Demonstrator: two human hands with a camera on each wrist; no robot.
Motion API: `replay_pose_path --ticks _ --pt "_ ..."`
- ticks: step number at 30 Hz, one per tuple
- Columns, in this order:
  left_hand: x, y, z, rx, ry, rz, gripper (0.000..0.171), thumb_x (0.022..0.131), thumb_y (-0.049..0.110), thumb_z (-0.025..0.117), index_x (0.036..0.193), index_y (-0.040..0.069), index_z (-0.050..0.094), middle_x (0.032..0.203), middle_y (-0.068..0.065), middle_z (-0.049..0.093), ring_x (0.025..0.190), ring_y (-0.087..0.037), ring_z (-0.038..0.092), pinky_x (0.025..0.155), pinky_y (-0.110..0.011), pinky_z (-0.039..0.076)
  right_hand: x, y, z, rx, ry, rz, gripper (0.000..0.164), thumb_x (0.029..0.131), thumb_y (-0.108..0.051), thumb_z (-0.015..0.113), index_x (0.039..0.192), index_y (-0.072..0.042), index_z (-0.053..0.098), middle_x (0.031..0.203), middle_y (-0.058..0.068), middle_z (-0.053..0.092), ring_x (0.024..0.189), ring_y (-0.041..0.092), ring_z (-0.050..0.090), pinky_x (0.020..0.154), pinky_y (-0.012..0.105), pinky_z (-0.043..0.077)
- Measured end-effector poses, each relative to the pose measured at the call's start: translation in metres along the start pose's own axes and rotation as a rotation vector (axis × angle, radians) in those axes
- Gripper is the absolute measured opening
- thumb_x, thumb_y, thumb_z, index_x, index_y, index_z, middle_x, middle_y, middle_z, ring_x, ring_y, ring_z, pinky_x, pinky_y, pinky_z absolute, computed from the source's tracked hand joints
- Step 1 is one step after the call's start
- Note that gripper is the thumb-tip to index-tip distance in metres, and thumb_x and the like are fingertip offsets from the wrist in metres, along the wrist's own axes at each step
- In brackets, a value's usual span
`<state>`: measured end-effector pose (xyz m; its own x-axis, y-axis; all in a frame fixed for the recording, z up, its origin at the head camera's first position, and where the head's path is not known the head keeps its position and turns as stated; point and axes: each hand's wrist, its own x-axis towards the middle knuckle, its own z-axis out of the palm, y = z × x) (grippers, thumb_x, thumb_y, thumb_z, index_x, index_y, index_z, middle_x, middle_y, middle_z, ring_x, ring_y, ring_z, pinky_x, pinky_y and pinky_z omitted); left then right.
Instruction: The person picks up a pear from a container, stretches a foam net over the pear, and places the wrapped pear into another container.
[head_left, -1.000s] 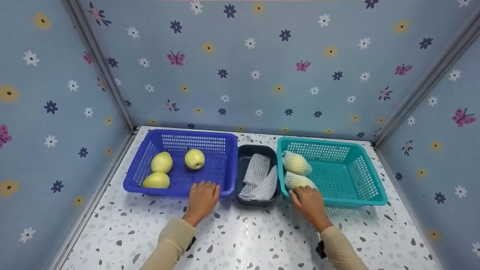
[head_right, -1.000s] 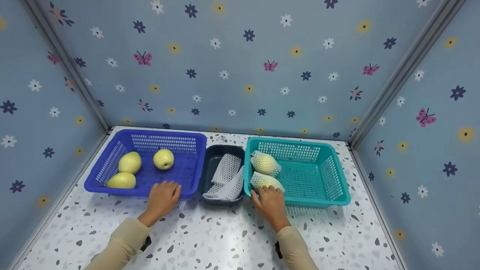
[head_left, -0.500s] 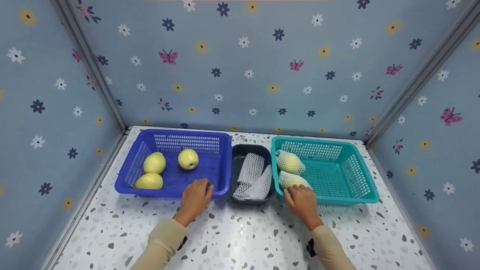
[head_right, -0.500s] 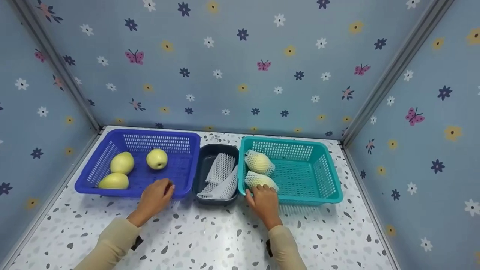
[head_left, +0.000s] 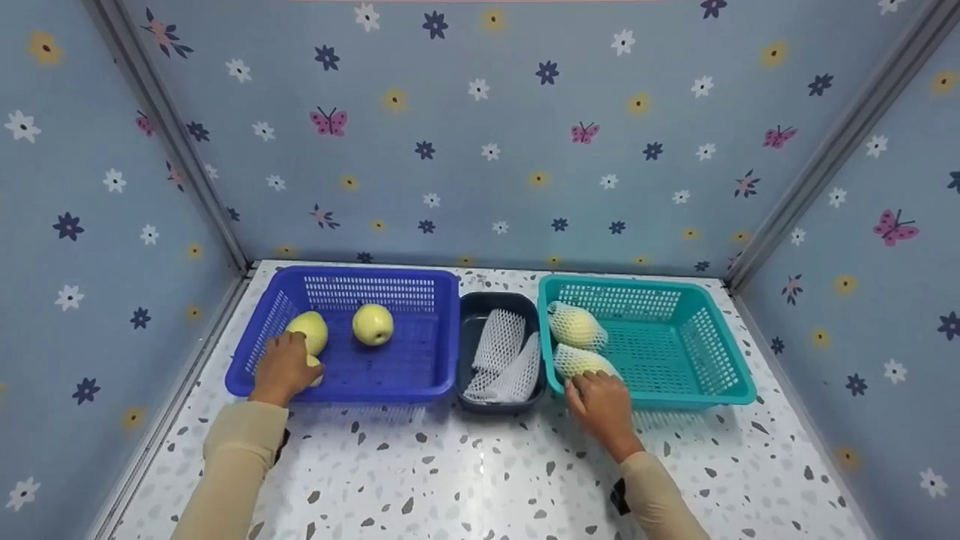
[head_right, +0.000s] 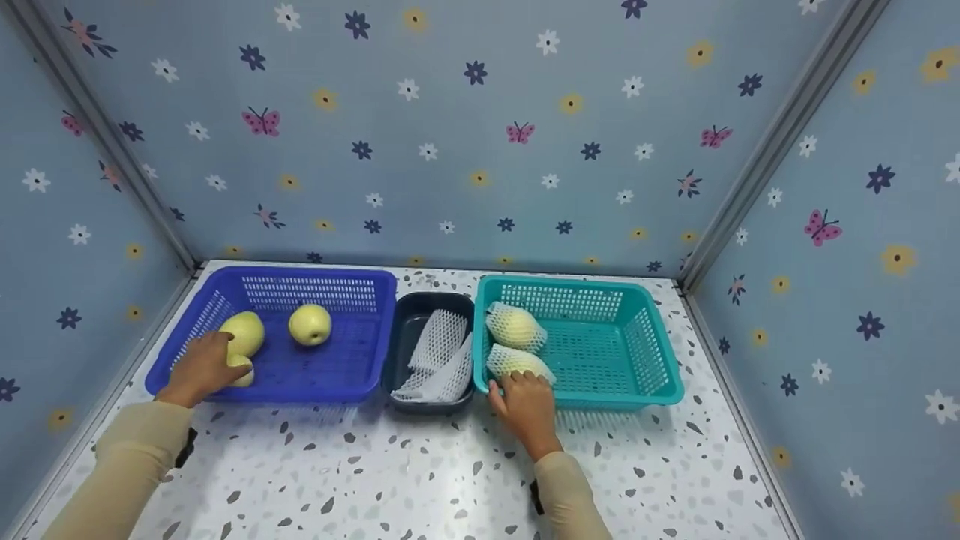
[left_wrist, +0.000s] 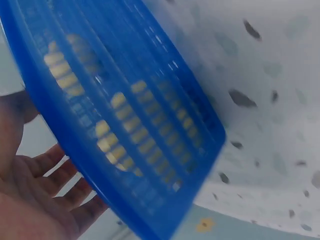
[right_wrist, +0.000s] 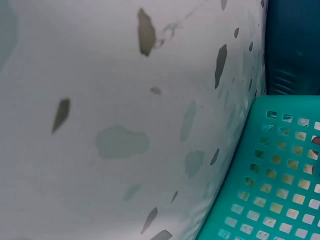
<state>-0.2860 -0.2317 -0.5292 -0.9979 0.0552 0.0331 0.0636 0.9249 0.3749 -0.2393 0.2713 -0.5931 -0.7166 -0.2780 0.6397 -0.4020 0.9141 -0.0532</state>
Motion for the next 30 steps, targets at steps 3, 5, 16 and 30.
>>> replay_pose_path --ticks 3,5,16,30 --pt "0.000 -0.012 -0.005 -0.020 -0.108 -0.080 0.074 0.079 0.026 0.073 0.125 -0.019 0.037 0.119 -0.037 0.041 0.112 -0.055 0.035 0.086 -0.066 0.036 0.001 -0.001 -0.001 -0.005 0.016 -0.004 0.028 0.088 -0.026 0.059 0.064 -0.012 0.057 0.062 0.004 0.055 0.056 0.025 0.051 0.052 0.043 0.042" --pt "0.001 -0.016 -0.007 -0.046 -0.166 -0.130 0.082 0.076 0.030 0.075 0.127 -0.020 0.034 0.119 -0.039 0.039 0.113 -0.056 0.034 0.089 -0.066 0.035 0.001 -0.001 0.000 -0.012 0.026 -0.007 0.027 0.087 -0.025 0.061 0.064 -0.012 0.057 0.062 0.003 0.055 0.056 0.025 0.051 0.052 0.043 0.043" --pt "0.011 -0.020 -0.008 -0.049 -0.300 -0.238 0.062 0.072 0.023 0.079 0.108 -0.017 0.049 0.101 -0.033 0.056 0.095 -0.046 0.053 0.080 -0.058 0.045 0.001 0.000 0.003 -0.011 0.055 -0.018 0.024 0.085 -0.024 0.062 0.064 -0.013 0.057 0.060 0.003 0.054 0.053 0.024 0.049 0.049 0.042 0.042" --pt "0.016 -0.018 0.000 0.004 -0.253 -0.204 0.034 0.071 0.014 0.076 0.088 -0.009 0.057 0.079 -0.020 0.057 0.077 -0.037 0.053 0.067 -0.052 0.046 -0.002 0.001 0.005 -0.025 0.059 -0.009 0.027 0.087 -0.025 0.060 0.063 -0.012 0.056 0.060 0.002 0.054 0.054 0.023 0.048 0.050 0.041 0.041"
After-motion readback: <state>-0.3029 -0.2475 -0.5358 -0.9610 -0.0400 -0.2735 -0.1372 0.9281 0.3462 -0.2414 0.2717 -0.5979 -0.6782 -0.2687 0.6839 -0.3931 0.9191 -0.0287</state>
